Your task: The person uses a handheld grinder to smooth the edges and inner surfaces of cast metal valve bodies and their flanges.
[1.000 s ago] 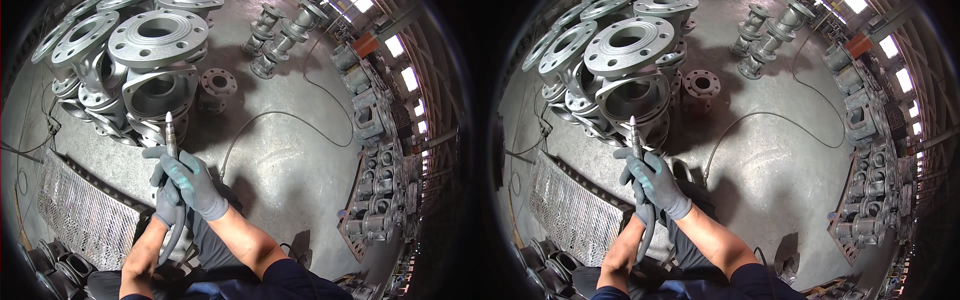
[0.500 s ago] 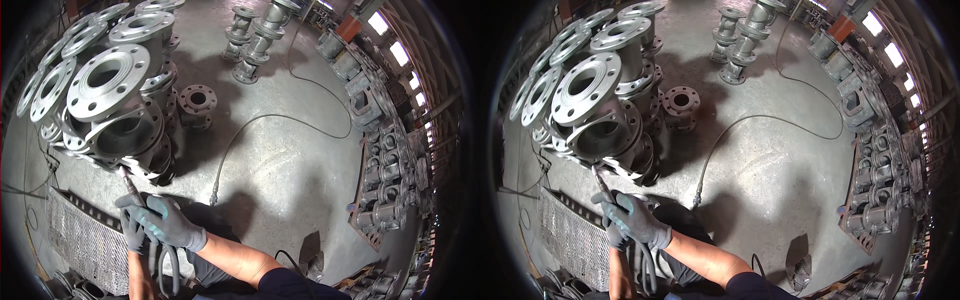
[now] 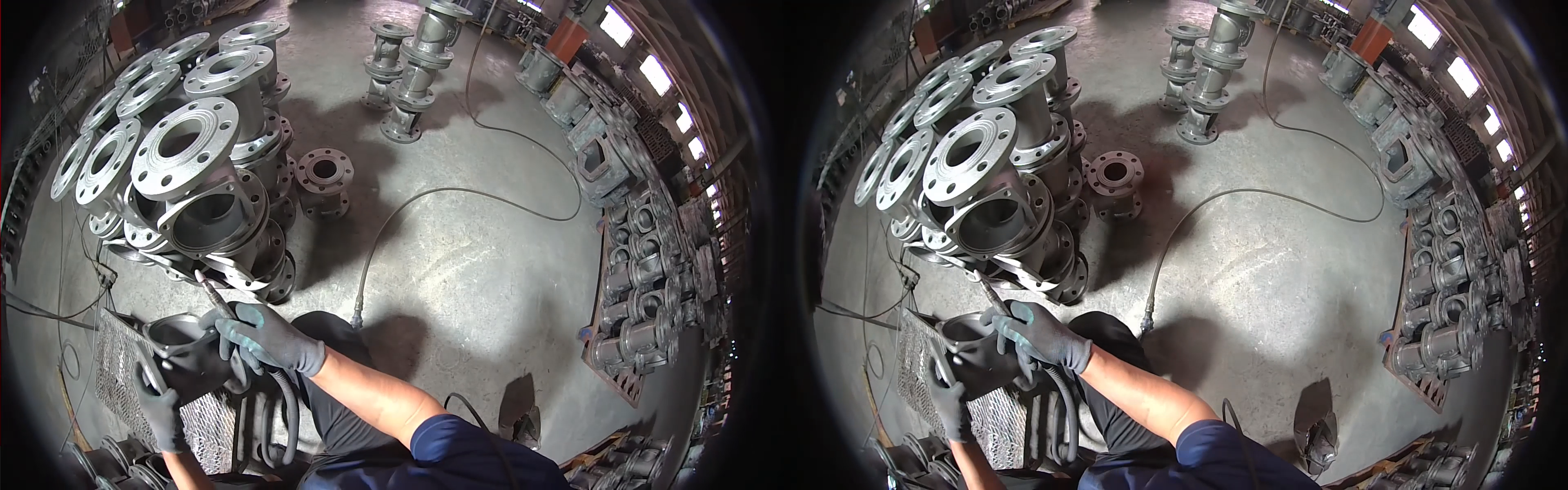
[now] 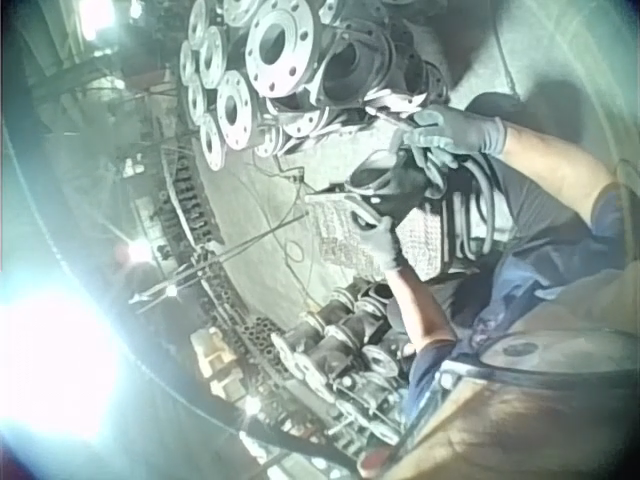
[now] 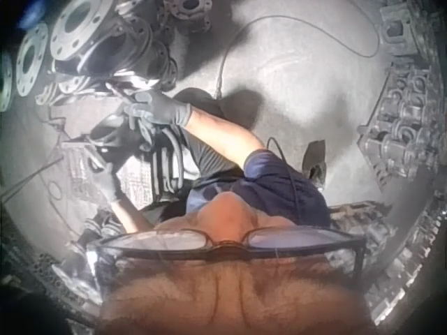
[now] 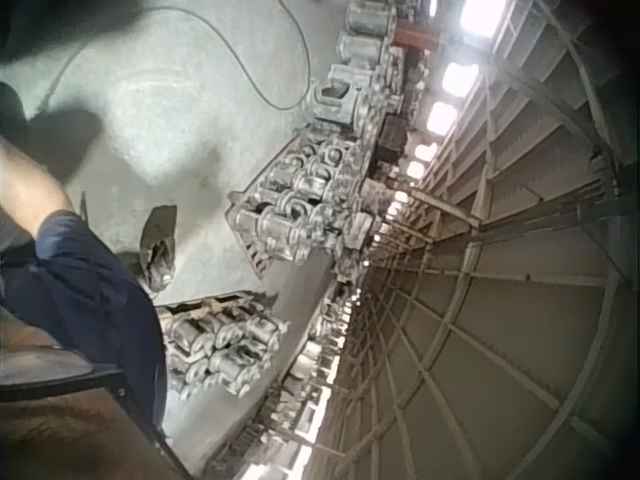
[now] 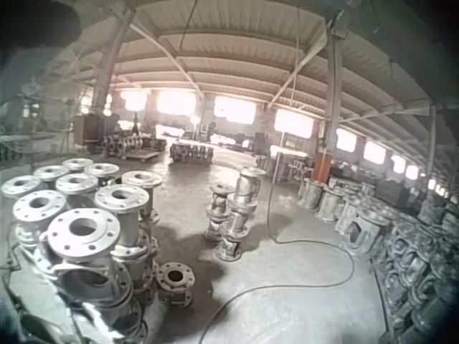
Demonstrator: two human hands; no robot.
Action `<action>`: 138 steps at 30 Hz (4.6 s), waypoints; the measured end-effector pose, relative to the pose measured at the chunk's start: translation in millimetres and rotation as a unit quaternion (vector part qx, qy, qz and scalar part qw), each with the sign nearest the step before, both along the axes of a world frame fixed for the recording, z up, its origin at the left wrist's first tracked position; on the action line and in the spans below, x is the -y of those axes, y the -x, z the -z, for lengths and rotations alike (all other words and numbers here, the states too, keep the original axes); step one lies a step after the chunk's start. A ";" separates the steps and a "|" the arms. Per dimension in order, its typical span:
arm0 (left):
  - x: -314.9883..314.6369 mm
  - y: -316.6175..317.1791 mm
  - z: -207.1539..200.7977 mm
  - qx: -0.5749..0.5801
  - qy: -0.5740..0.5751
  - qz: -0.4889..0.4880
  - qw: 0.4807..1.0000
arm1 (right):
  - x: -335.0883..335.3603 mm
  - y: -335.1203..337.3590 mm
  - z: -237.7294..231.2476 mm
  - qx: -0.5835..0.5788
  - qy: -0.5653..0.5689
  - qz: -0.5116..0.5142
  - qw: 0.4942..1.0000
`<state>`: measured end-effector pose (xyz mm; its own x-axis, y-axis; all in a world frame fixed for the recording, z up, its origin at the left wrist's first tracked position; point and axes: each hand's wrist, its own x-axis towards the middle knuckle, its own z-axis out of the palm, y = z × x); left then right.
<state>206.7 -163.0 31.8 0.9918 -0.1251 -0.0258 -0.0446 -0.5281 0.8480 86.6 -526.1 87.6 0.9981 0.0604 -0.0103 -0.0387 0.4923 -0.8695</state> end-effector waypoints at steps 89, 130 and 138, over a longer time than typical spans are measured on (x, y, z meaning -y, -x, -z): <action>-221.3 195.0 23.2 -0.088 0.330 -0.378 0.861 | -324.2 -114.9 178.0 0.008 0.423 -0.471 0.774; -165.5 214.0 10.6 -0.034 0.355 -0.270 0.894 | -294.4 -67.1 116.0 -0.121 0.400 -0.112 0.902; -147.2 216.0 20.4 0.066 0.169 -0.214 0.960 | -276.3 -57.6 133.6 -0.172 0.370 -0.092 0.909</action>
<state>-9.3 -15.9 11.4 0.9462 0.3148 0.0744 -0.0040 -0.2185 0.9758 144.2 -249.8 -46.0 0.9019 0.0755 -0.4252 -0.3932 -0.2633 -0.8809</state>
